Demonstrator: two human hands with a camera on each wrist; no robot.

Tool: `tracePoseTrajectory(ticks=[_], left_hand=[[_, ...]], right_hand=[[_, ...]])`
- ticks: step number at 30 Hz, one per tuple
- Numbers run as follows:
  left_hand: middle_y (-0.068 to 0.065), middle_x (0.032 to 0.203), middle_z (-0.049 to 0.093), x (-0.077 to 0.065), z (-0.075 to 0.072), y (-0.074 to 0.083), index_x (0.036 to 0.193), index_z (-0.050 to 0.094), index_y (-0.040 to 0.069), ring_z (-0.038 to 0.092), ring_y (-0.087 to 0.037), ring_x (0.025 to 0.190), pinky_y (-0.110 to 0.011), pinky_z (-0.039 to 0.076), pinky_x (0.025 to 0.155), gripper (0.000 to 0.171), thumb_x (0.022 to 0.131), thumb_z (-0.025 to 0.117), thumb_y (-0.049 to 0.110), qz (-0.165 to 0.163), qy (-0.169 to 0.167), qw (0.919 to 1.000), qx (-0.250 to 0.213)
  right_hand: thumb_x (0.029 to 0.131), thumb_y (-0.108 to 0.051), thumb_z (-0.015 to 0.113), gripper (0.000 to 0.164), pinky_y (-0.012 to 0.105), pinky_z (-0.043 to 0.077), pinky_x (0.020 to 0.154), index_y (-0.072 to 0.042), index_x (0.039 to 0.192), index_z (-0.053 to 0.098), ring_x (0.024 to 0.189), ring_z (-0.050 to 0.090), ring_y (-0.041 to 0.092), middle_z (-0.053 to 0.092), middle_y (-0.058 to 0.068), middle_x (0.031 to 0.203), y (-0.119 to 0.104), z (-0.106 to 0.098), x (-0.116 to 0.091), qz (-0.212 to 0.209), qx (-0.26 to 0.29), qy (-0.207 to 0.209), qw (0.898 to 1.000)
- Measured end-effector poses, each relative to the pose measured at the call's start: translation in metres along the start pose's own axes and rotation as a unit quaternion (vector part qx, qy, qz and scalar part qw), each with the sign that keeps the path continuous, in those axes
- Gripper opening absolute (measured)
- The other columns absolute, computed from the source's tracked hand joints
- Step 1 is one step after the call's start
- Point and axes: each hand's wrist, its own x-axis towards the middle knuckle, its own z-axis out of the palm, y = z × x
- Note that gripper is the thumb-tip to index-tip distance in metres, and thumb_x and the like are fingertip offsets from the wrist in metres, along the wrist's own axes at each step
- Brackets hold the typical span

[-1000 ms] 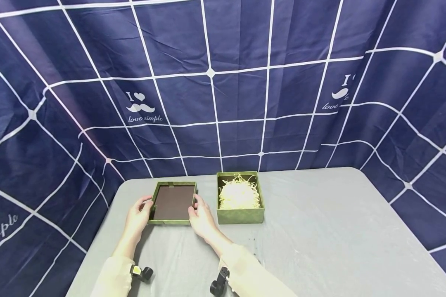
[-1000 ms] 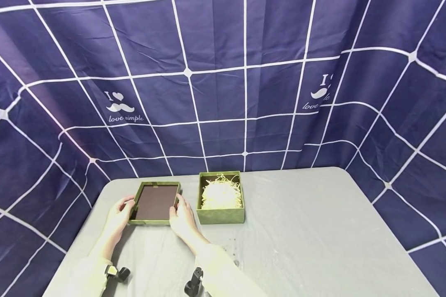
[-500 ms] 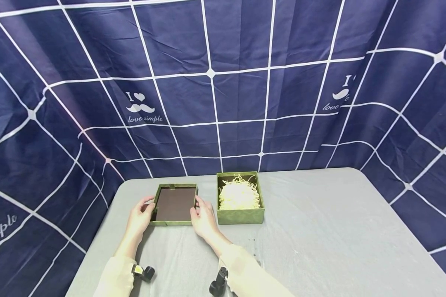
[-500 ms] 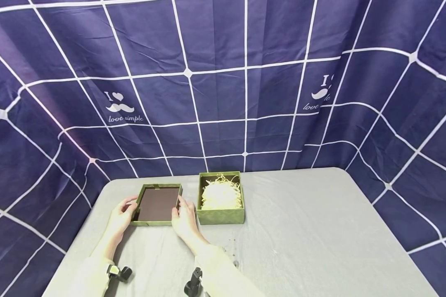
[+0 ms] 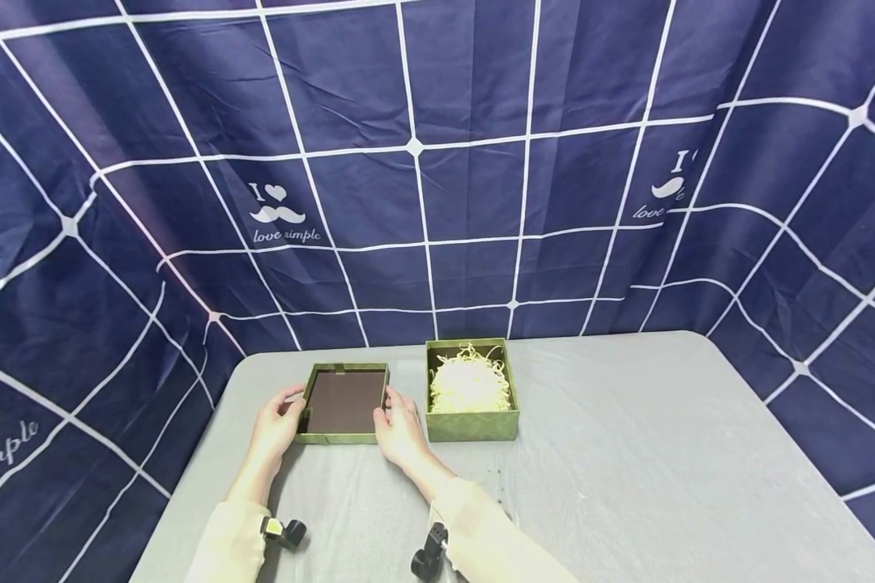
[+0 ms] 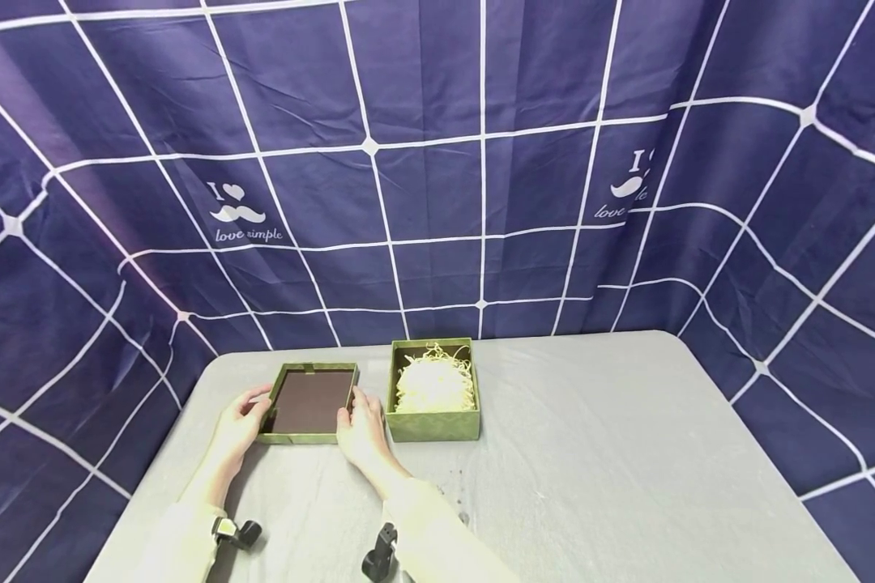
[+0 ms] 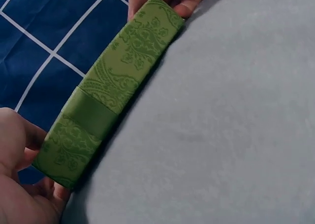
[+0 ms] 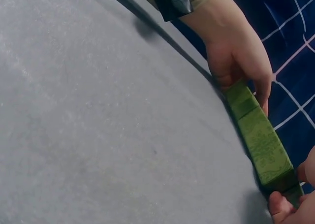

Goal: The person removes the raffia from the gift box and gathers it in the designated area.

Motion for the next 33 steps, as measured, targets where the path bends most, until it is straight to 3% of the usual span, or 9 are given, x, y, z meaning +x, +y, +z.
tracePoseTrajectory(ticks=[3, 7, 9, 12, 17, 23, 27, 33], left_hand=[[-0.029, 0.126, 0.072, -0.002, -0.003, 0.004, 0.147, 0.064, 0.0, 0.067, -0.037, 0.117, -0.034, 0.049, 0.09, 0.039, 0.11, 0.058, 0.01, 0.006, 0.003, 0.9989, 0.046], [-0.027, 0.127, 0.073, -0.004, -0.007, 0.014, 0.145, 0.066, 0.002, 0.069, -0.044, 0.122, -0.044, 0.051, 0.094, 0.04, 0.108, 0.056, 0.014, 0.018, 0.014, 0.9943, 0.104], [-0.027, 0.129, 0.072, -0.003, -0.007, 0.021, 0.146, 0.065, 0.002, 0.07, -0.045, 0.12, -0.048, 0.051, 0.095, 0.041, 0.108, 0.055, 0.016, 0.027, 0.02, 0.9932, 0.111], [-0.027, 0.129, 0.073, -0.002, -0.005, 0.032, 0.146, 0.065, 0.002, 0.071, -0.043, 0.115, -0.05, 0.05, 0.097, 0.043, 0.107, 0.053, 0.018, 0.04, 0.034, 0.9925, 0.111], [-0.024, 0.123, 0.076, 0.0, 0.007, 0.052, 0.143, 0.068, 0.004, 0.072, -0.04, 0.105, -0.045, 0.052, 0.092, 0.042, 0.105, 0.058, 0.017, 0.068, 0.07, 0.9923, 0.076], [-0.02, 0.117, 0.078, 0.002, 0.032, 0.071, 0.139, 0.07, 0.004, 0.074, -0.03, 0.093, -0.024, 0.052, 0.077, 0.037, 0.103, 0.065, 0.013, 0.132, 0.093, 0.9866, 0.025], [-0.02, 0.126, 0.076, 0.004, 0.049, 0.081, 0.143, 0.067, 0.004, 0.078, -0.035, 0.103, -0.016, 0.051, 0.076, 0.04, 0.103, 0.067, 0.008, 0.162, 0.07, 0.9842, -0.013], [-0.015, 0.142, 0.071, 0.0, 0.07, 0.09, 0.153, 0.06, 0.014, 0.075, -0.037, 0.117, -0.023, 0.055, 0.085, 0.052, 0.102, 0.07, 0.011, 0.176, 0.01, 0.9828, -0.055]], right_hand=[[0.107, -0.016, 0.062, 0.064, 0.059, 0.05, 0.109, 0.009, 0.161, 0.039, 0.118, 0.065, 0.041, 0.057, 0.027, 0.138, -0.006, -0.002, -0.003, 0.003, -0.011, -0.01, 1.0], [0.105, -0.022, 0.064, 0.074, 0.063, 0.042, 0.118, 0.006, 0.165, 0.033, 0.138, 0.054, 0.052, 0.049, 0.036, 0.151, -0.019, -0.008, -0.008, 0.007, -0.04, -0.041, 0.998], [0.105, -0.025, 0.064, 0.076, 0.065, 0.039, 0.12, 0.003, 0.167, 0.032, 0.146, 0.046, 0.054, 0.043, 0.038, 0.157, -0.027, -0.014, -0.011, 0.008, -0.05, -0.059, 0.997], [0.107, -0.029, 0.063, 0.075, 0.065, 0.04, 0.12, 0.001, 0.168, 0.032, 0.145, 0.048, 0.053, 0.045, 0.036, 0.157, -0.039, -0.026, -0.014, -0.008, -0.06, -0.072, 0.996], [0.11, -0.031, 0.06, 0.071, 0.06, 0.05, 0.111, 0.002, 0.167, 0.033, 0.134, 0.062, 0.045, 0.053, 0.029, 0.152, -0.059, -0.05, -0.016, -0.069, -0.043, -0.082, 0.993], [0.111, -0.029, 0.06, 0.067, 0.053, 0.058, 0.104, -0.003, 0.168, 0.035, 0.132, 0.062, 0.041, 0.054, 0.022, 0.149, -0.08, -0.083, -0.019, -0.104, -0.004, -0.088, 0.991], [0.108, -0.023, 0.065, 0.069, 0.05, 0.06, 0.1, -0.008, 0.169, 0.035, 0.129, 0.063, 0.039, 0.055, 0.022, 0.147, -0.086, -0.109, -0.016, -0.118, -0.003, -0.074, 0.99], [0.103, -0.018, 0.073, 0.074, 0.048, 0.062, 0.096, -0.01, 0.168, 0.038, 0.123, 0.068, 0.039, 0.059, 0.021, 0.145, -0.082, -0.152, -0.013, -0.134, -0.05, -0.061, 0.988]])
